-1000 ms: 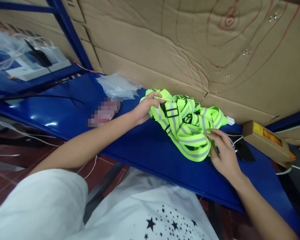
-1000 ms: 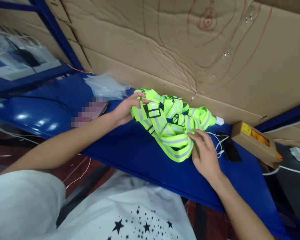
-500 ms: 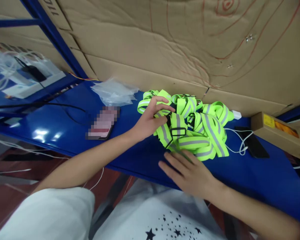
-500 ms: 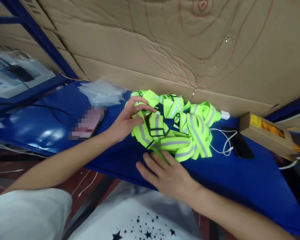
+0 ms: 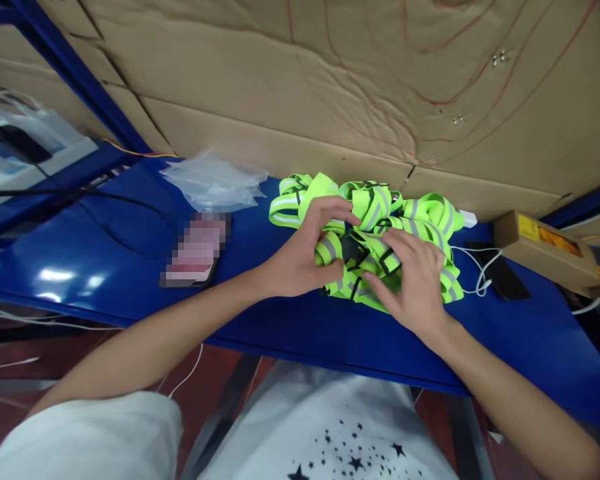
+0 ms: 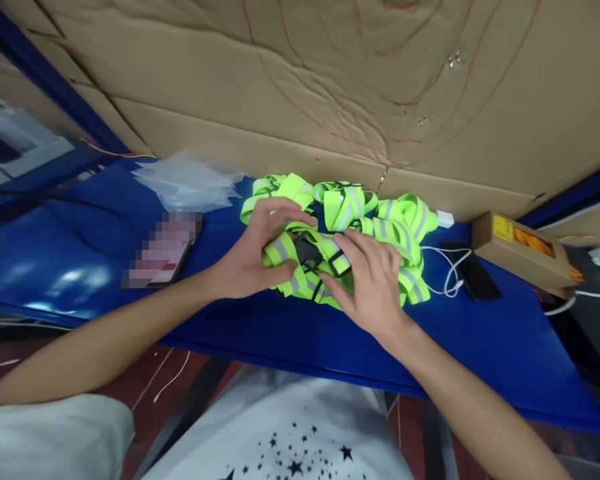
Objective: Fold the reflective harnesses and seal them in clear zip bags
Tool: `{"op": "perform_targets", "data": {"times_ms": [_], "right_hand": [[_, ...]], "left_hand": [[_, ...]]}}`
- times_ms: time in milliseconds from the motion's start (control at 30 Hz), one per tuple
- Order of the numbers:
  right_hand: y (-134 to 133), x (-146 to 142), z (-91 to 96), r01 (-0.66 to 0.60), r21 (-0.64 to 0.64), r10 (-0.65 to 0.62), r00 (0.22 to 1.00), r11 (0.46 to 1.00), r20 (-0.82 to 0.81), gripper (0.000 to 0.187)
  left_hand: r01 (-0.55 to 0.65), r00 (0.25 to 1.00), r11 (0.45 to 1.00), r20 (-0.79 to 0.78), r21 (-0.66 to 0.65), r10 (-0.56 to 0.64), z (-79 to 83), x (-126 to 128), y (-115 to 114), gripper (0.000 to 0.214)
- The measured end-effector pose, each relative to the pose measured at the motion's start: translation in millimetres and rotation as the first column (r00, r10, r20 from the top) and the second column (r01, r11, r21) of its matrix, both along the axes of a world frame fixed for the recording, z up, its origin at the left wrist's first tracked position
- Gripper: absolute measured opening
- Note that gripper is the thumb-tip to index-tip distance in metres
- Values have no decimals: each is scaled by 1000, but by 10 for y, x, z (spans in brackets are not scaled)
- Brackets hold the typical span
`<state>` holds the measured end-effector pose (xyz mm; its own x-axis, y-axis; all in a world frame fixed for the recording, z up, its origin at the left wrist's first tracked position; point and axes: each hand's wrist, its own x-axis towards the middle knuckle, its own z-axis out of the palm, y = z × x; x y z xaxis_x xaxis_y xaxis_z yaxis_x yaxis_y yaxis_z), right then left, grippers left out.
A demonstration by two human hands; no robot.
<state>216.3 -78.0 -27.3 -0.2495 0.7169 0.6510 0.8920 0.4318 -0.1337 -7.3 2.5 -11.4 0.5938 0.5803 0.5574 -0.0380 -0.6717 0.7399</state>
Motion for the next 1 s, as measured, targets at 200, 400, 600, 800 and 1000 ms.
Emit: {"op": "perform_targets", "data": {"times_ms": [200, 400, 600, 800, 1000], "right_hand": [[-26, 88, 44, 19, 20, -12, 956, 1000, -293, 13], [-119, 121, 162, -177, 90, 195, 948, 980, -253, 69], [-81, 152, 205, -438, -192, 419, 898, 878, -132, 61], [-70, 106, 94, -401, -20, 401, 916, 916, -3, 38], [-136, 182, 111, -343, 196, 321, 937, 919, 136, 62]], "left_hand": [[55, 990, 977, -138, 208, -26, 38, -32, 28, 63], [48, 925, 808, -331, 587, 185, -78, -71, 76, 46], [71, 963, 446, -178, 892, 204, -183, 2, -149, 31], [46, 966, 397, -142, 917, 216, 18, -28, -144, 12], [-3, 976, 665, -144, 747, 166, 32, -98, -70, 37]]}}
